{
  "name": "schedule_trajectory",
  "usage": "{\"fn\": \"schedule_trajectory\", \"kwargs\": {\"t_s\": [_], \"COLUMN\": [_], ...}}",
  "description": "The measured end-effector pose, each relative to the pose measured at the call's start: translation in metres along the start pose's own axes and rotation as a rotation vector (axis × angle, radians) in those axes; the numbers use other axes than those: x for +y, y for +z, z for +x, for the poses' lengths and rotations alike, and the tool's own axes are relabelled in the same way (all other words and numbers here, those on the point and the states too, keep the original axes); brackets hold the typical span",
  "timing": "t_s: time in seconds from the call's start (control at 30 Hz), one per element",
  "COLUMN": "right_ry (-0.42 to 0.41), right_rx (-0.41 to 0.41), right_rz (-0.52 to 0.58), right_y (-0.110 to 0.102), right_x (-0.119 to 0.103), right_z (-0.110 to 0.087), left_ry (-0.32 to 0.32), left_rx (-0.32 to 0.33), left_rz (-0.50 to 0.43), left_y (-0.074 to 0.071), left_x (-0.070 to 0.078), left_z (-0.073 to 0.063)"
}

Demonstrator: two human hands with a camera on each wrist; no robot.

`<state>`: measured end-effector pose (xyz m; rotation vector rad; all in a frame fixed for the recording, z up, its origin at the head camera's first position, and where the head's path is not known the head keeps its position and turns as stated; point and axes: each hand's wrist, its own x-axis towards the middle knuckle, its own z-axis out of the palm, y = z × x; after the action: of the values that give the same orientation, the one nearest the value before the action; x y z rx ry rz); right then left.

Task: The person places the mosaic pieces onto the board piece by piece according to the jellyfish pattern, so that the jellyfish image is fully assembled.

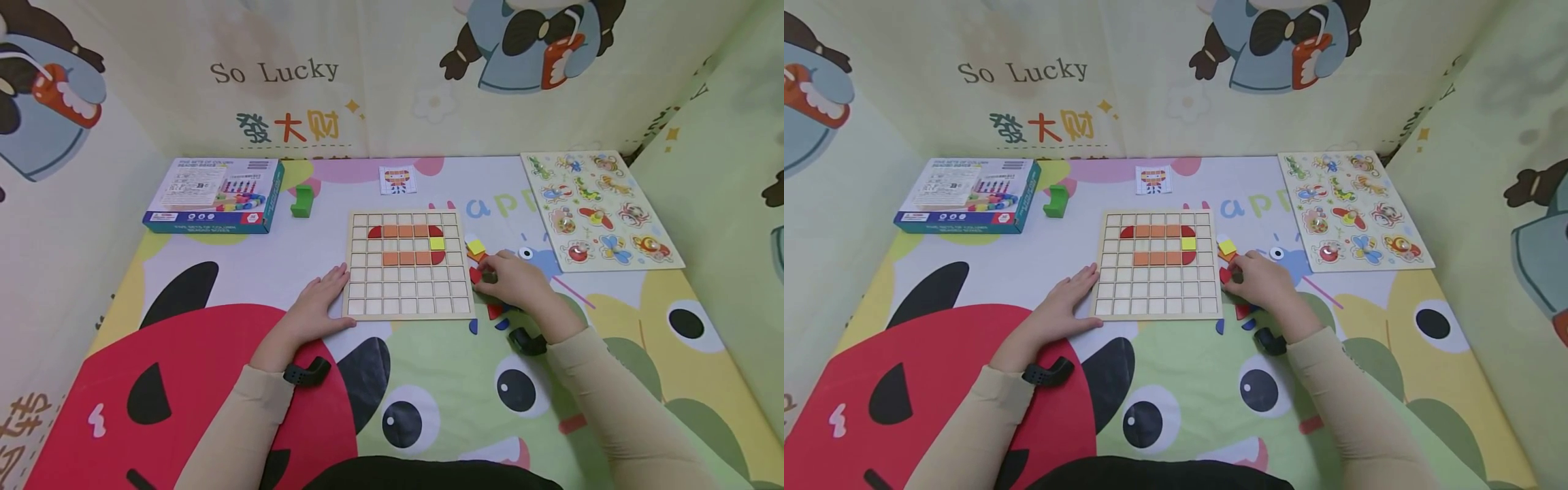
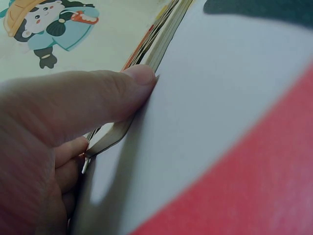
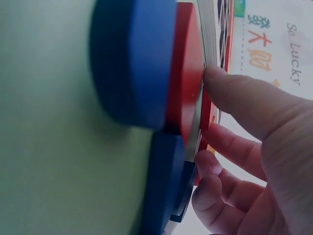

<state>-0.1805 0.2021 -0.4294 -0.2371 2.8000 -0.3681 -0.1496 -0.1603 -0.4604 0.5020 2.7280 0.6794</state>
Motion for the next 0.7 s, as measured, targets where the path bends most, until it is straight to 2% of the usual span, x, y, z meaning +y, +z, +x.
{"fn": "schedule_trajectory", "kwargs": {"t_s": [0.5,0.7], "right_ry": [0.006,0.029], "right_rx": [0.002,-0.024], "right_rz": [0.037,0.116], "right_y": [-0.0005,-0.0051], "right_x": [-0.0004,-0.0061], "right_z": [0.0,0.0019], "left_ry": [0.008,0.009], "left_rx": [0.011,0.011], "left_rz": [-0.005,-0.001], "left_y": [-0.0001,0.0004], "left_x": [0.0017,0.0008], "left_z": [-0.0014,-0.0006]}}
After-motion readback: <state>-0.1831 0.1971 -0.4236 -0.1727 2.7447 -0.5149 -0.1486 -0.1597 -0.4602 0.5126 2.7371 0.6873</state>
